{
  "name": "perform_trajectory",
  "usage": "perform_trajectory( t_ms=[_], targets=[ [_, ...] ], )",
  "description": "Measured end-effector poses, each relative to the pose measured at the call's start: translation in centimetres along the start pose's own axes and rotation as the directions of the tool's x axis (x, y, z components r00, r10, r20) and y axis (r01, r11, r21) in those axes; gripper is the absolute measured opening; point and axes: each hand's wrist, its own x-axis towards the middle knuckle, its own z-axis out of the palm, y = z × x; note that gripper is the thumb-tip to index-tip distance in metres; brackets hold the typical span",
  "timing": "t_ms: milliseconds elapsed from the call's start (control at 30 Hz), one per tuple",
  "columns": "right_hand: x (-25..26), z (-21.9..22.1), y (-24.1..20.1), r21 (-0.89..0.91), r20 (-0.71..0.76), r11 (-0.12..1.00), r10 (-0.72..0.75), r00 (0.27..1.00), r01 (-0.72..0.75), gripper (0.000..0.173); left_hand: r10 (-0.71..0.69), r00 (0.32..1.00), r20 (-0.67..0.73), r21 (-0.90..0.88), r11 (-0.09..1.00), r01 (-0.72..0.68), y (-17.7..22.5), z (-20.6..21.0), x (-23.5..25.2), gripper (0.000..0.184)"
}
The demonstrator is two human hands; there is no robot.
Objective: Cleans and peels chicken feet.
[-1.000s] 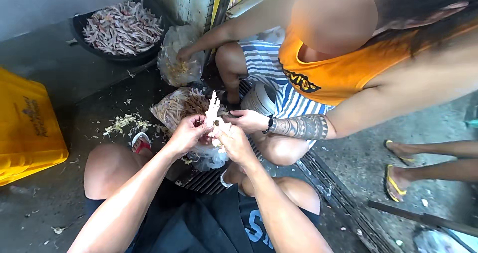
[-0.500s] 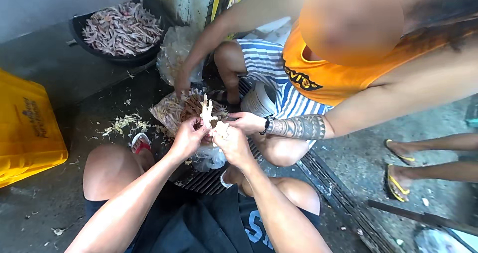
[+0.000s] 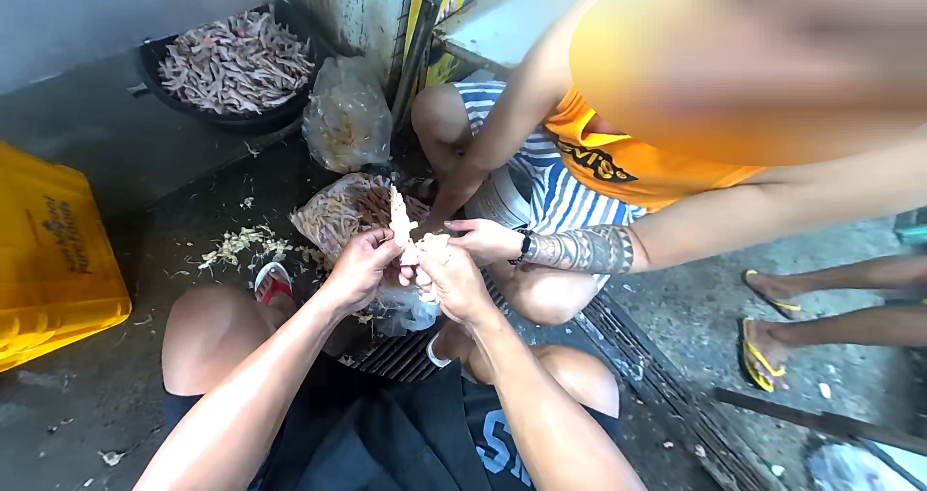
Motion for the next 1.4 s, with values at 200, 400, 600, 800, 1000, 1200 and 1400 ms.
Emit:
perform_trajectory(
  t_ms=[200, 400, 600, 800, 1000, 1200, 1400],
  targets=[
    [-0.2, -0.5, 0.3, 0.038, 0.018, 0.997, -0.072, 0.997, 0.071, 0.025, 0.033, 0.999, 0.000, 0.067, 0.997, -0.033, 0.0, -0.1, 0.5, 0.014],
    [-0.7, 1.0, 0.3, -0.253, -0.173, 0.967, -0.046, 0.984, 0.001, 0.016, 0.029, 0.998, -0.051, 0.248, 0.969, -0.016, -0.5, 0.0, 0.0, 0.018],
    [-0.8, 0.7, -0.1, -0.491, -0.179, 0.870, -0.156, 0.971, 0.049, 0.023, 0.009, 0.991, -0.130, 0.193, 0.981, 0.016, -0.4, 1.3, -0.2, 0.020],
    [-1.3, 1.6, 0.5, -0.633, -0.131, 0.757, -0.311, 0.941, 0.162, 0.020, 0.030, 0.975, -0.220, 0.217, 0.976, 0.019, -0.9, 1.6, -0.6, 0.012],
    [-0.8, 1.4, -1.2, -0.562, -0.193, 0.820, -0.003, 0.981, -0.108, 0.018, 0.055, 0.975, -0.216, 0.273, 0.962, 0.006, -1.4, 1.1, -0.7, 0.014],
    [-0.3, -0.1, -1.9, -0.598, -0.133, 0.798, -0.008, 0.991, -0.073, 0.019, -0.002, 0.983, -0.182, 0.252, 0.966, 0.049, 0.1, 1.4, -0.8, 0.014],
    [0.1, -0.3, -0.4, -0.371, -0.087, 0.927, 0.024, 0.996, -0.055, 0.022, -0.041, 0.992, -0.119, 0.312, 0.947, 0.076, -0.1, 0.5, -0.6, 0.020]
  ],
)
